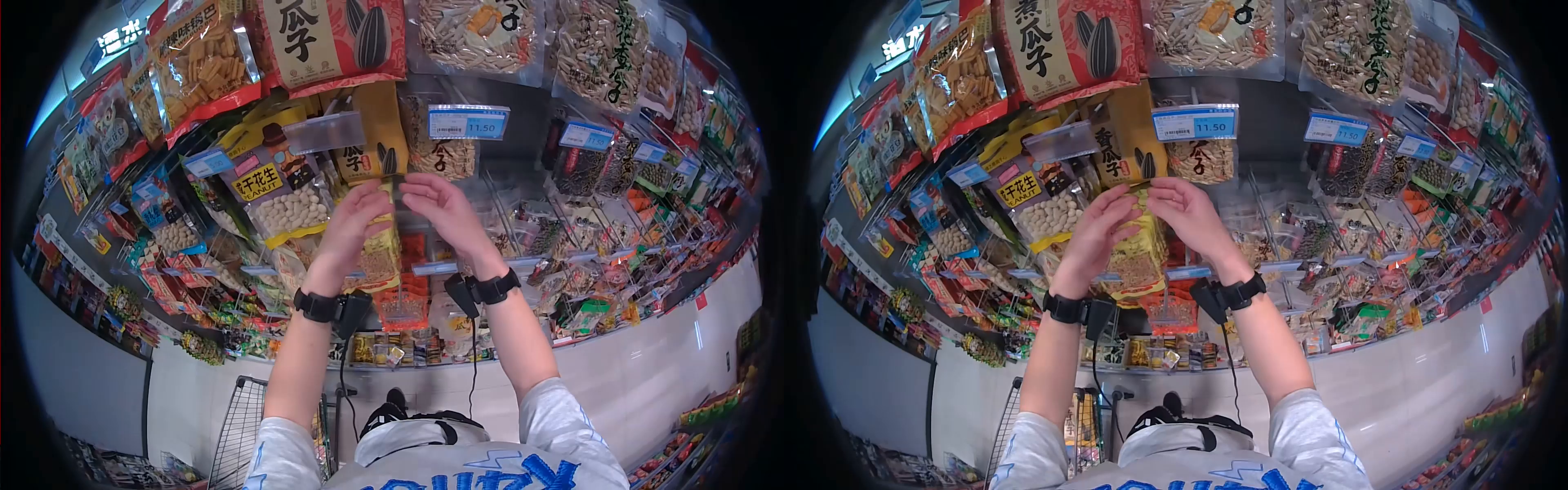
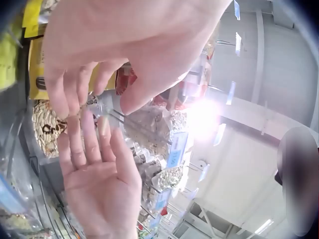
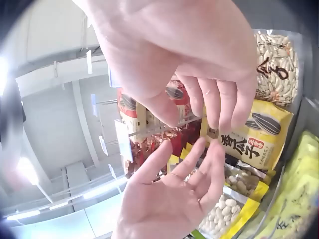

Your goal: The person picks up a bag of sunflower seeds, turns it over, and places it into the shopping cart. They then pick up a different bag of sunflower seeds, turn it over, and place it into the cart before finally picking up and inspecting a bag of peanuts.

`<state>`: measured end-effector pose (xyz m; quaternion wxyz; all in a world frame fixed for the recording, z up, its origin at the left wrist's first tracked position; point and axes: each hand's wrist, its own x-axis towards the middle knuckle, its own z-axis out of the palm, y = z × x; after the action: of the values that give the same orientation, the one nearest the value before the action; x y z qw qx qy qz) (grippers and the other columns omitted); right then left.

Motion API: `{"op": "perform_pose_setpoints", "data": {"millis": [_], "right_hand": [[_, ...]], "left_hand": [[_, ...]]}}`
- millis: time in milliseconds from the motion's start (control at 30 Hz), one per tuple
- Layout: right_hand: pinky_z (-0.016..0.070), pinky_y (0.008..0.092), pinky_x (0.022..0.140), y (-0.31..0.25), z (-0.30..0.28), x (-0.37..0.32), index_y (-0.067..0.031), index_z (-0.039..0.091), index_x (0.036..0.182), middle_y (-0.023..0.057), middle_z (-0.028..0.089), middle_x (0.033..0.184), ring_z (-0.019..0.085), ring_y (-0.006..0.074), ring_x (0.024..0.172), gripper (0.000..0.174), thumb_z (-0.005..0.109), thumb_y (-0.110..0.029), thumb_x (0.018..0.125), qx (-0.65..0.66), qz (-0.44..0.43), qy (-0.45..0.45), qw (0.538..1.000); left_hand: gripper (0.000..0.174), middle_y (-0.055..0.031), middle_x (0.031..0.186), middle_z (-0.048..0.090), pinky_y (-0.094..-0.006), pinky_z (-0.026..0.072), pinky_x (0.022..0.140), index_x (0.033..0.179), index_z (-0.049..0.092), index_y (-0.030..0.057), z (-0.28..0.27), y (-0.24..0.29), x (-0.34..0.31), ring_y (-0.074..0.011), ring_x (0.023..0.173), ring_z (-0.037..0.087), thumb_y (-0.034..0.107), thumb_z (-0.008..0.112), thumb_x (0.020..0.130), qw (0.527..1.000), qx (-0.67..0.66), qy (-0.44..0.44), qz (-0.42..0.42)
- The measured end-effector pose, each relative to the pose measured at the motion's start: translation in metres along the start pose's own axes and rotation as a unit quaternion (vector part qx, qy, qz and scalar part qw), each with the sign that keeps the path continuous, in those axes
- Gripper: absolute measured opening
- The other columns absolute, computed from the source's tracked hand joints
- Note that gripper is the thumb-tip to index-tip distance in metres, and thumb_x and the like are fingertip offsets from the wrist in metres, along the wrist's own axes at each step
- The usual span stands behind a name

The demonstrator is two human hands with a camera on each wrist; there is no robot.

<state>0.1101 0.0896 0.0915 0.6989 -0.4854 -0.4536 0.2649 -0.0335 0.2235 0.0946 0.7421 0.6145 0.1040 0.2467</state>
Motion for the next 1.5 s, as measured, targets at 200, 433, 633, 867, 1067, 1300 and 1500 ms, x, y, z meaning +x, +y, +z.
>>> {"op": "perform_pose_setpoints", "data": {"millis": [200, 433, 633, 867, 1067, 1300, 1500], "right_hand": [[0.0453, 0.0300, 0.095, 0.007, -0.003, 0.078, 0.0022, 0.039, 0.142, 0.0214, 0.053, 0.133, 0.055, 0.0226, 0.118, 0.078, 0.074, -0.034, 0.083, -0.217, 0.070, 0.060, 0.972], [0.0451, 0.0343, 0.095, 0.055, -0.036, 0.149, 0.0076, 0.044, 0.133, 0.0191, 0.061, 0.121, 0.059, 0.0257, 0.111, 0.071, 0.076, -0.026, 0.079, -0.244, 0.060, 0.049, 0.967], [0.0460, 0.0332, 0.093, 0.118, -0.055, 0.190, 0.0056, 0.049, 0.127, 0.0168, 0.063, 0.119, 0.062, 0.0252, 0.106, 0.068, 0.079, -0.026, 0.075, -0.292, 0.035, 0.078, 0.953], [0.0475, 0.0301, 0.088, 0.070, -0.009, 0.154, 0.0007, 0.064, 0.109, 0.0079, 0.070, 0.103, 0.064, 0.0166, 0.097, 0.045, 0.082, -0.018, 0.073, -0.158, 0.032, 0.026, 0.987], [0.0479, 0.0299, 0.089, 0.063, -0.005, 0.139, 0.0005, 0.055, 0.120, 0.0086, 0.066, 0.110, 0.063, 0.0167, 0.099, 0.055, 0.080, -0.016, 0.075, -0.160, -0.010, 0.062, 0.985], [0.0482, 0.0294, 0.090, 0.018, 0.011, 0.090, 0.0004, 0.051, 0.123, 0.0096, 0.063, 0.115, 0.061, 0.0161, 0.103, 0.056, 0.079, -0.012, 0.076, -0.090, 0.026, 0.100, 0.991], [0.0487, 0.0284, 0.091, -0.002, 0.017, 0.044, 0.0004, 0.053, 0.124, 0.0070, 0.063, 0.114, 0.060, 0.0135, 0.104, 0.054, 0.078, -0.007, 0.077, -0.065, 0.002, 0.095, 0.993]], "left_hand": [[0.059, -0.0083, 0.129, 0.054, -0.0338, 0.0412, 0.097, 0.141, 0.038, 0.0023, -0.031, 0.011, 0.057, -0.0157, 0.121, 0.050, 0.021, 0.063, 0.091, 0.990, 0.088, 0.099, 0.051], [0.050, -0.0113, 0.132, 0.054, -0.0305, 0.0375, 0.101, 0.134, 0.045, -0.0009, -0.075, -0.027, 0.114, -0.0186, 0.120, 0.050, 0.011, 0.062, 0.089, 0.987, 0.000, 0.065, 0.150], [0.073, -0.0150, 0.115, 0.062, -0.0412, 0.0357, 0.102, 0.137, 0.043, 0.0066, -0.074, -0.033, 0.136, -0.0293, 0.118, 0.051, 0.043, 0.069, 0.079, 0.903, 0.338, 0.258, 0.069], [0.079, -0.0189, 0.109, 0.063, -0.0382, 0.0398, 0.097, 0.139, 0.038, 0.0019, -0.083, -0.030, 0.140, -0.0297, 0.106, 0.056, 0.042, 0.070, 0.079, 0.964, 0.174, 0.188, 0.072], [0.058, -0.0142, 0.108, 0.063, -0.0308, 0.0458, 0.087, 0.127, 0.047, -0.0034, -0.087, -0.047, 0.144, -0.0208, 0.099, 0.060, 0.026, 0.069, 0.083, 0.974, 0.120, 0.132, 0.141], [0.069, -0.0099, 0.122, 0.058, -0.0279, 0.0440, 0.092, 0.145, 0.033, -0.0015, -0.046, -0.020, 0.054, -0.0157, 0.108, 0.057, 0.019, 0.068, 0.089, 0.979, 0.089, 0.158, 0.097], [0.063, -0.0104, 0.120, 0.059, -0.0276, 0.0484, 0.090, 0.144, 0.031, -0.0019, -0.014, -0.015, -0.010, -0.0149, 0.108, 0.059, 0.009, 0.063, 0.091, 0.980, 0.017, 0.118, 0.158]]}}
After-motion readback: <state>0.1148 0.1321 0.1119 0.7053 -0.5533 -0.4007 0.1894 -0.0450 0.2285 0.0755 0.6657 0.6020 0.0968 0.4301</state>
